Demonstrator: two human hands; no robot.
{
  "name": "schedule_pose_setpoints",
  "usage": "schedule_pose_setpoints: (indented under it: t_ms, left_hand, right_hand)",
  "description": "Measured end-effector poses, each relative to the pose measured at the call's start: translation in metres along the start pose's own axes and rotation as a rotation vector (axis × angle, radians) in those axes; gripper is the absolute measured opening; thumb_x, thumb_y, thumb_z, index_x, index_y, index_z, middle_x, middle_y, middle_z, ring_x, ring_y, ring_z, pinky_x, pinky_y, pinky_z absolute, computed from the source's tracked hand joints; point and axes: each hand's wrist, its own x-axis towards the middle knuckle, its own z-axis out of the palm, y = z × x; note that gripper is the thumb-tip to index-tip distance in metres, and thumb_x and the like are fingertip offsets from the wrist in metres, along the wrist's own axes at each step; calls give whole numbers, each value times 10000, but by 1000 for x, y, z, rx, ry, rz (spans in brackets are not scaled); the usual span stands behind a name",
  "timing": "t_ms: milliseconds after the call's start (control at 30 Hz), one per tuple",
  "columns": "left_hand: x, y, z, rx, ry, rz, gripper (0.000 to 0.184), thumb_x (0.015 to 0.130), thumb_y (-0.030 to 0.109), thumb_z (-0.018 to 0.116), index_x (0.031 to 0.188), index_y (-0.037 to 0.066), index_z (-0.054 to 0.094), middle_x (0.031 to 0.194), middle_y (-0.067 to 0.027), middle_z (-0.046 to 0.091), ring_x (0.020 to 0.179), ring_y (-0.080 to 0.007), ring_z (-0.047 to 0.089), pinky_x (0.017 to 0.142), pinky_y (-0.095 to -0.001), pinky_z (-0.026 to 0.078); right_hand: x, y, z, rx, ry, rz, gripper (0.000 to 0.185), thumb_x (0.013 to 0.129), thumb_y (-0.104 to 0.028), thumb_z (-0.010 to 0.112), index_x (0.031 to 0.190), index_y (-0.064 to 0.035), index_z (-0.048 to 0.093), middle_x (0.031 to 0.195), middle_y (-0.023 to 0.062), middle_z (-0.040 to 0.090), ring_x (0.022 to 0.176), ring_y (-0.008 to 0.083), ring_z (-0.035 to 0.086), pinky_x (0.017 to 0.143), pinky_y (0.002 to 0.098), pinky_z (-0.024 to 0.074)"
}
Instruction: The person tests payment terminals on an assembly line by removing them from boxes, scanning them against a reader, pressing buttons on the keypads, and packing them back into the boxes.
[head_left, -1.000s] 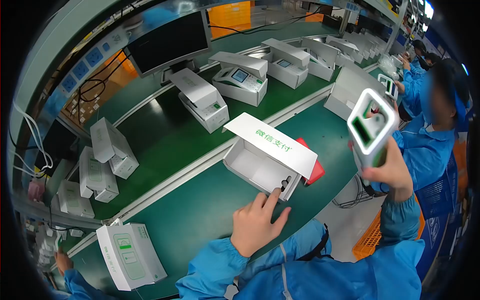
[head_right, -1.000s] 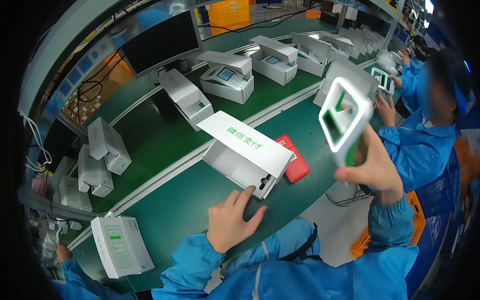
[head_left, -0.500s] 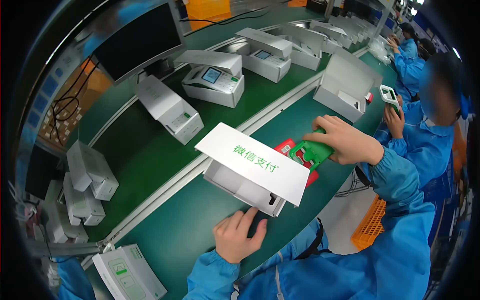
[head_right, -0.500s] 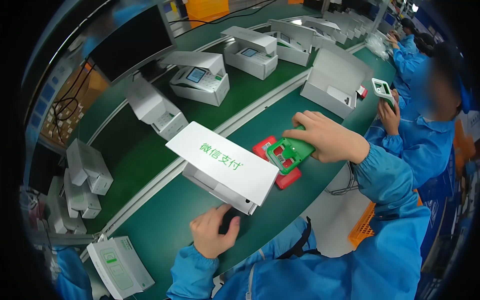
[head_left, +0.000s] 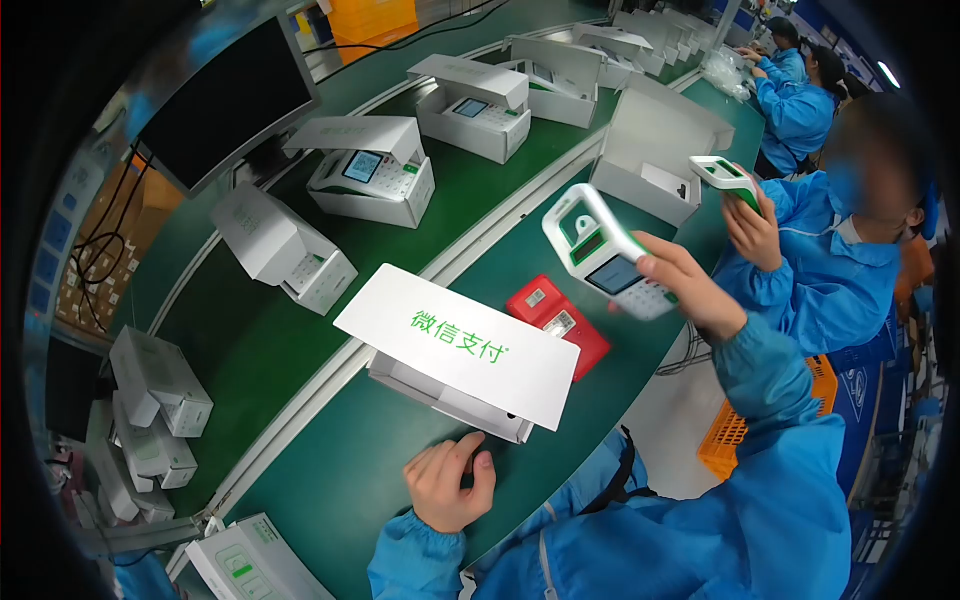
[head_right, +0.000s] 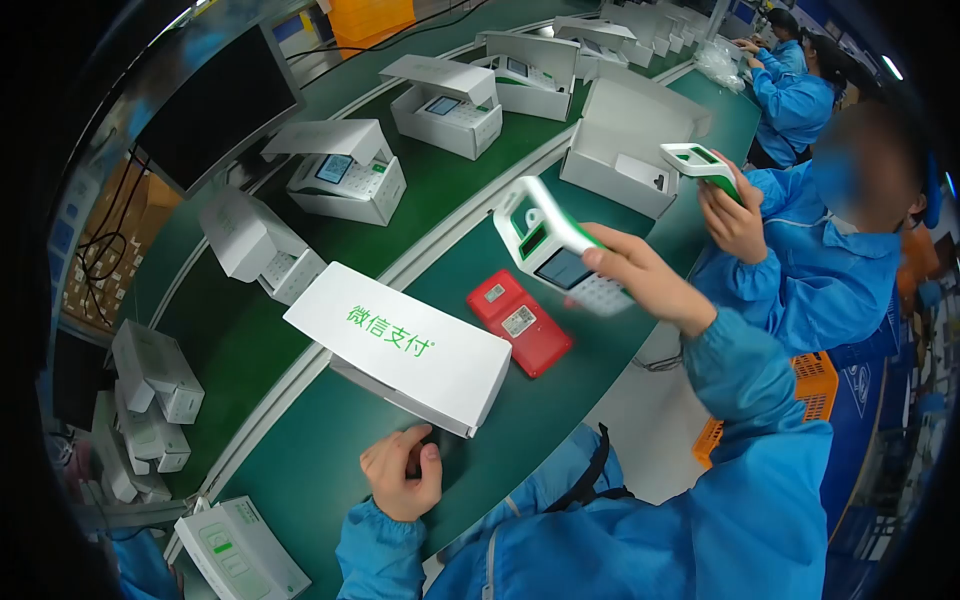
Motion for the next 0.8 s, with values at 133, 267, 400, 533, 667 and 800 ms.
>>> schedule_pose_setpoints:
  t_ms: [133, 267, 400, 533, 667, 800]
  left_hand:
    - [-1, 1, 6, -8, -12, -11, 187, 864, 57, 695, 1035, -20, 702, 619, -53, 600, 456, -171, 517, 483, -301, 412]
    - [0, 9, 13, -43, -62, -70, 345, 884, 85, 713, 1199, -40, 647, 663, -71, 628, 479, -170, 543, 490, -303, 432]
    - [3, 16, 18, -19, -133, -121, 419, 903, 180, 735, 1267, -8, 646, 698, -64, 629, 514, -226, 602, 504, -367, 481]
    - [7, 17, 19, 7, -155, -95, 347, 902, 178, 737, 1213, 37, 672, 646, -50, 593, 514, -229, 608, 497, -374, 474]
    - [13, 21, 16, 24, -181, -109, 313, 880, 198, 765, 1137, 43, 676, 624, -62, 572, 512, -235, 598, 504, -375, 466]
    - [18, 29, 18, -44, -179, -114, 331, 847, 210, 797, 1103, 44, 668, 613, -72, 552, 510, -237, 570, 518, -373, 454]
  right_hand:
    - [-32, -3, 30, 374, 87, 57, 652, 1084, -474, 508, 1520, -3, 387, 1234, 211, 691, 941, 336, 782, 804, 390, 654]
    - [-55, -22, 38, 497, 12, 106, 723, 984, -317, 567, 1587, -39, 282, 1343, 247, 635, 1024, 389, 764, 908, 455, 634]
    - [-73, -35, 44, 477, -26, 108, 867, 940, -332, 658, 1626, -36, 219, 1373, 267, 619, 1052, 418, 754, 909, 502, 642]
    - [-86, -55, 49, 385, -80, 154, 838, 907, -184, 573, 1641, -28, 201, 1424, 233, 588, 1119, 389, 736, 997, 482, 590]
    - [-109, -64, 36, 25, -187, 21, 787, 932, -184, 639, 1616, 5, 300, 1453, 213, 572, 1110, 354, 738, 1019, 435, 545]
    - [-146, -75, 16, -248, -500, -57, 724, 925, -221, 780, 1515, 41, 454, 1337, 211, 654, 1119, 319, 731, 976, 413, 545]
